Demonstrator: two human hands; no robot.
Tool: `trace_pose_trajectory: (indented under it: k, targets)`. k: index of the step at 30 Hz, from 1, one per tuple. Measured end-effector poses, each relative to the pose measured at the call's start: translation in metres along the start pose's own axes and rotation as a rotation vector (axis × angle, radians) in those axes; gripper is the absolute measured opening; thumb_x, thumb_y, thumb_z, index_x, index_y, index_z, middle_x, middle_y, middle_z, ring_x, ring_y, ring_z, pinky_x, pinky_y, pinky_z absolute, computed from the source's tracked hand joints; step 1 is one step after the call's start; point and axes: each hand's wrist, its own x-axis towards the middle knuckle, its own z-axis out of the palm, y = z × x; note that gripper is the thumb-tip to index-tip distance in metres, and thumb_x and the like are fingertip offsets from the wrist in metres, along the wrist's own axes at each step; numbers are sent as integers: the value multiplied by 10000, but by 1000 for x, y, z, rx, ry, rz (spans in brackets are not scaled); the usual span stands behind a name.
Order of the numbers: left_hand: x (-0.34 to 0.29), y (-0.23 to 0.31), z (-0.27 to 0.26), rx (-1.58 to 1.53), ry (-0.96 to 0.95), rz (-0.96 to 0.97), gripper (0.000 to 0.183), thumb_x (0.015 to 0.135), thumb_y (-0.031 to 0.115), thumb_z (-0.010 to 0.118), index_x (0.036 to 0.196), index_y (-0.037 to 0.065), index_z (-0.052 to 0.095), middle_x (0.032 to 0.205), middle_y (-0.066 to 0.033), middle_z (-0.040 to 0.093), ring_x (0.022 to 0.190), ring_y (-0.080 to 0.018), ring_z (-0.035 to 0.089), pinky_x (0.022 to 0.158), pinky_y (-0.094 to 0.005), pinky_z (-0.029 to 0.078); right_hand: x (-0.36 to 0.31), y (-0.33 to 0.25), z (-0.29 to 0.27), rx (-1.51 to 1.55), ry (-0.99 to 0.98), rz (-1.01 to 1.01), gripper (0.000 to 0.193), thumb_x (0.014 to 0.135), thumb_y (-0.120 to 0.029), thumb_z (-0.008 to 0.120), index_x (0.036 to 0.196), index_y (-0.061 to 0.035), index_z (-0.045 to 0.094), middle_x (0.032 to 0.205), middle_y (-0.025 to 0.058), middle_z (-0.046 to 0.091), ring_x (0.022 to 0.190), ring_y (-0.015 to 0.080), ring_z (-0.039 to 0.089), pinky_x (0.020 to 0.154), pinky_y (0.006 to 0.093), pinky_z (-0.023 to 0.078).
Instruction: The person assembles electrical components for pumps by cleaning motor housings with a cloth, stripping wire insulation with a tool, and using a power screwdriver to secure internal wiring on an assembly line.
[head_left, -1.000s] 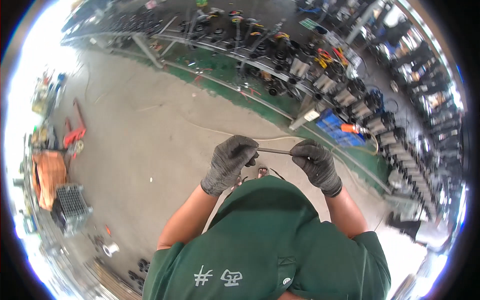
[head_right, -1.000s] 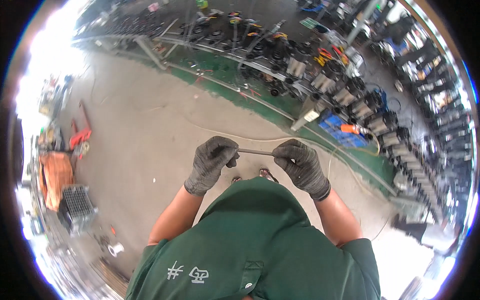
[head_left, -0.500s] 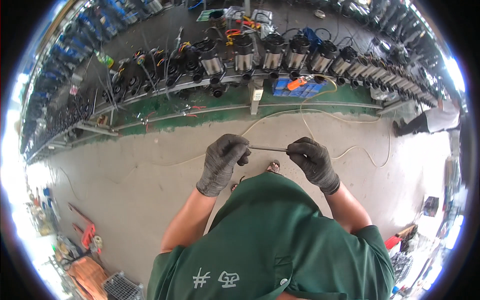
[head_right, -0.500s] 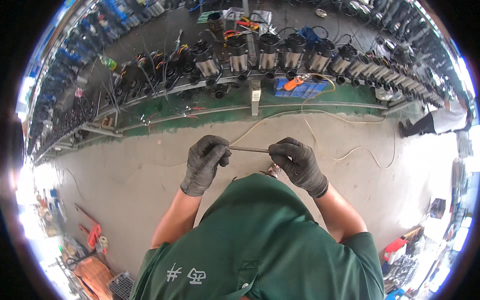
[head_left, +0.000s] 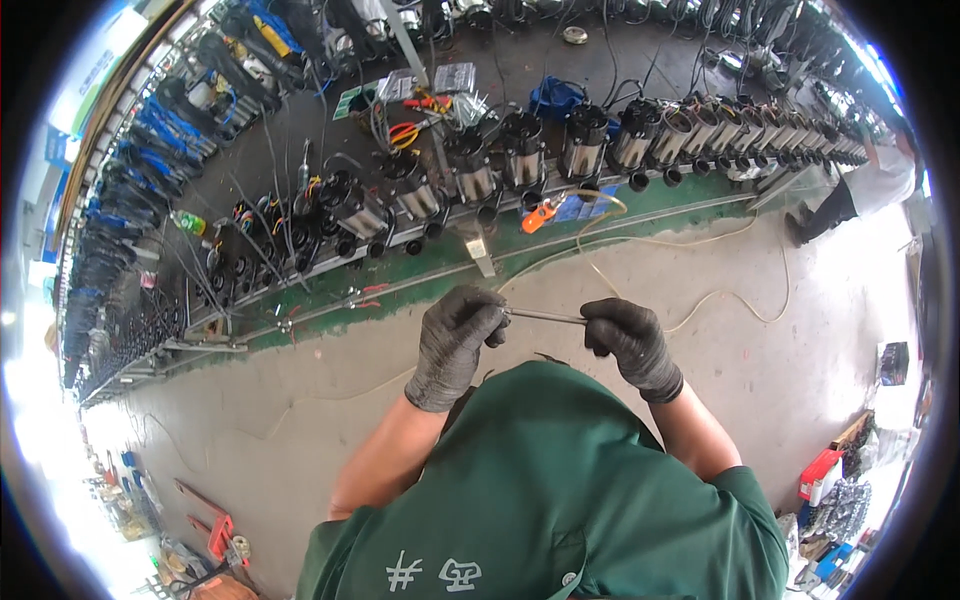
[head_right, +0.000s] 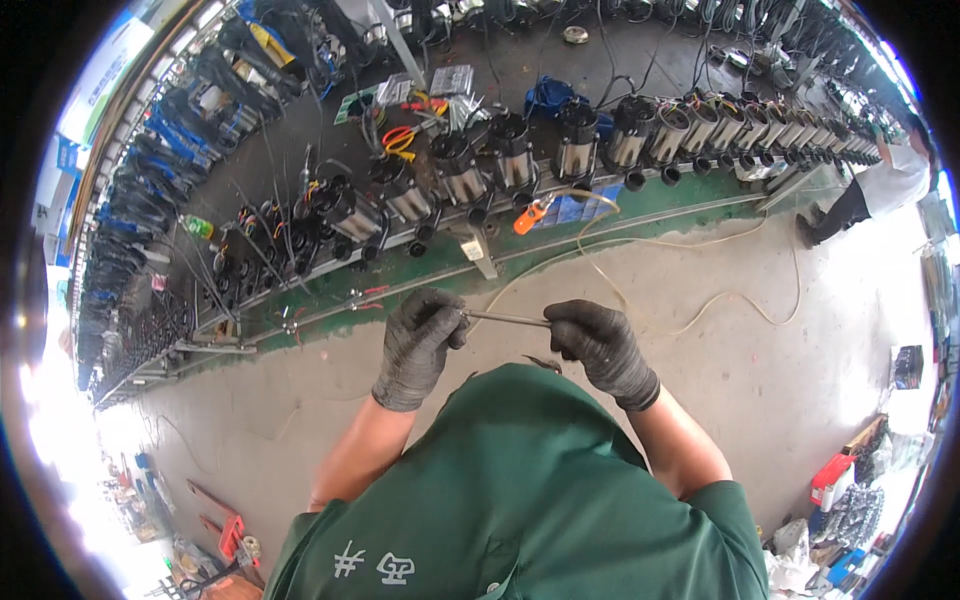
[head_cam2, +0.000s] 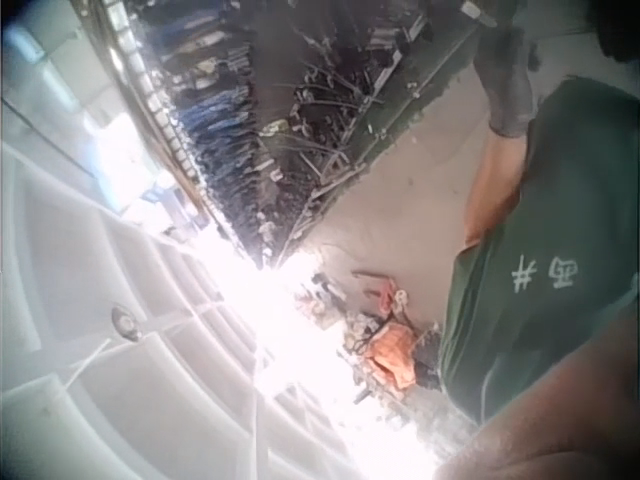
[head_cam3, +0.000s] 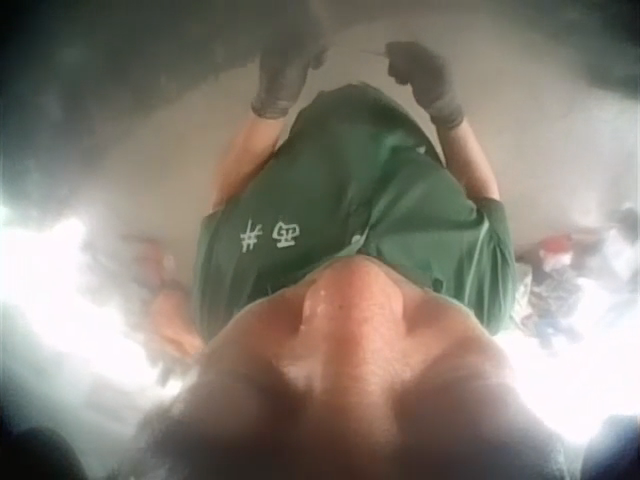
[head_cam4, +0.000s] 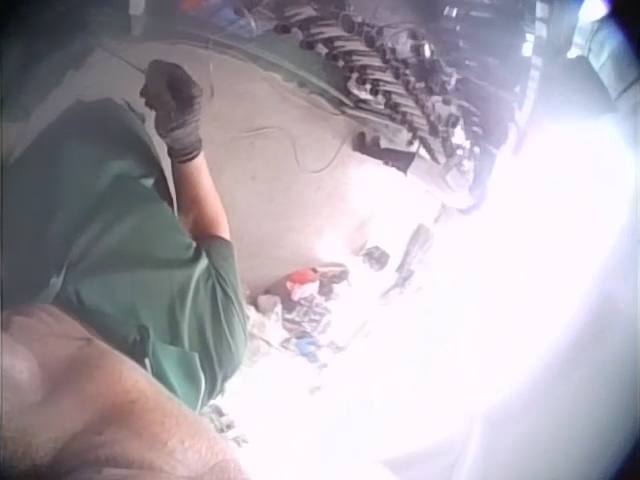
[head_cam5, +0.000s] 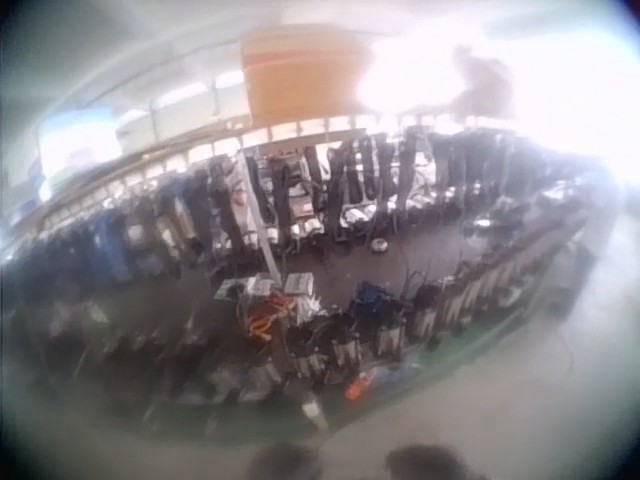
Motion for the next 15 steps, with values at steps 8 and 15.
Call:
trace_pose_trajectory:
  k: [8, 15]
  targets:
    - [71, -1, -1, -20, 168, -81, 140, 924, 154, 708, 1004, 54, 652, 813, -46, 651, 648, -111, 569, 585, -247, 448, 78, -2, -20, -617, 85, -627, 307, 822, 26, 762, 1109, -42, 676, 941, 116, 656, 837, 247, 661, 717, 337, 537]
    - [164, 14, -27, -104, 54, -95, 119, 929, 149, 697, 994, 60, 653, 769, -4, 605, 662, -92, 542, 600, -236, 442, 143, -11, -9, 92, 255, 84, 262, 999, -150, 634, 1193, 25, 637, 842, 69, 672, 669, 130, 622, 603, 270, 515]
